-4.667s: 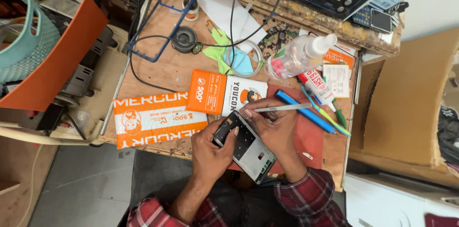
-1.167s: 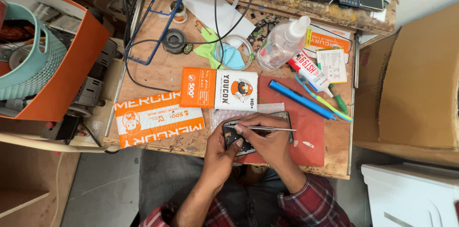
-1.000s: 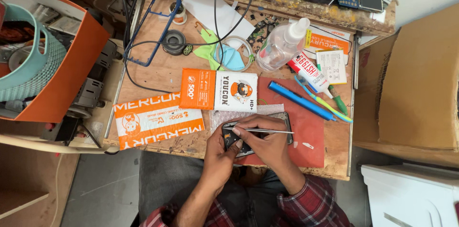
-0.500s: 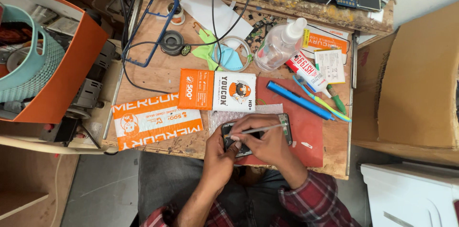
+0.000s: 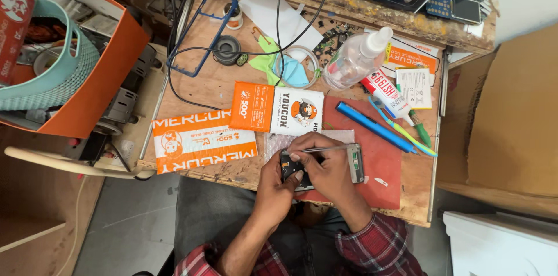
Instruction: The person cleans the back of a disassembled smartphone using a toothbrush and a spray bottle. They repeatedly scrub the surface and spray liquid onto it, focusing on removing residue from the device's back panel.
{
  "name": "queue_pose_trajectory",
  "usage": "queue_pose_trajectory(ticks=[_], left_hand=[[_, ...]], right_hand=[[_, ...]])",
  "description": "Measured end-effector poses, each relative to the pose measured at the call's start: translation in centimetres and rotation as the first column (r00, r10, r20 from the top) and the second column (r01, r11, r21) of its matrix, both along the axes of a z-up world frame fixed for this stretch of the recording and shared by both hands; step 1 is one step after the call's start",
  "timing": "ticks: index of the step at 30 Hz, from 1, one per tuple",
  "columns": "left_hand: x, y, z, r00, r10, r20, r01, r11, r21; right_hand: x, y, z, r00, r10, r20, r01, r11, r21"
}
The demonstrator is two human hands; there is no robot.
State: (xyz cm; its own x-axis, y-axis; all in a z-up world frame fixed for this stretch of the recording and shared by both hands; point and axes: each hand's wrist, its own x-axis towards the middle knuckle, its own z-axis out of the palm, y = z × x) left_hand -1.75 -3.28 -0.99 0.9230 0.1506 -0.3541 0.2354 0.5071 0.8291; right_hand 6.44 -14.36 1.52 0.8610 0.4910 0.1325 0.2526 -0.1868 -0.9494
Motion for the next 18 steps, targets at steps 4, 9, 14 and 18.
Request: queue_pose_trajectory(ticks=[4, 9, 14, 18], left_hand=[[0.1, 0.1, 0.2, 1.000, 0.002, 0.026, -0.003, 1.000, 0.031], [0.6, 0.3, 1.9, 0.985, -0.030, -0.172, 0.018, 0.997, -0.073], [0.3, 0.3, 1.1, 1.000, -0.014, 0.001, 0.014, 0.998, 0.054], [0.1, -0.2, -0.2, 0.998, 0.003, 0.056, -0.005, 0.999, 0.034]], right_hand=[[0.9, 0.3, 0.5, 0.993, 0.079, 0.087, -0.071, 0.993, -0.091], [0.7, 1.7, 0.9, 0.995, -0.085, -0.046, 0.073, 0.976, -0.207], [0.6, 1.8, 1.0, 0.979, 0.019, 0.205, 0.016, 0.986, -0.166], [0.5, 2.2, 0.9, 0.976, -0.057, 0.209, 0.101, 0.973, -0.206]])
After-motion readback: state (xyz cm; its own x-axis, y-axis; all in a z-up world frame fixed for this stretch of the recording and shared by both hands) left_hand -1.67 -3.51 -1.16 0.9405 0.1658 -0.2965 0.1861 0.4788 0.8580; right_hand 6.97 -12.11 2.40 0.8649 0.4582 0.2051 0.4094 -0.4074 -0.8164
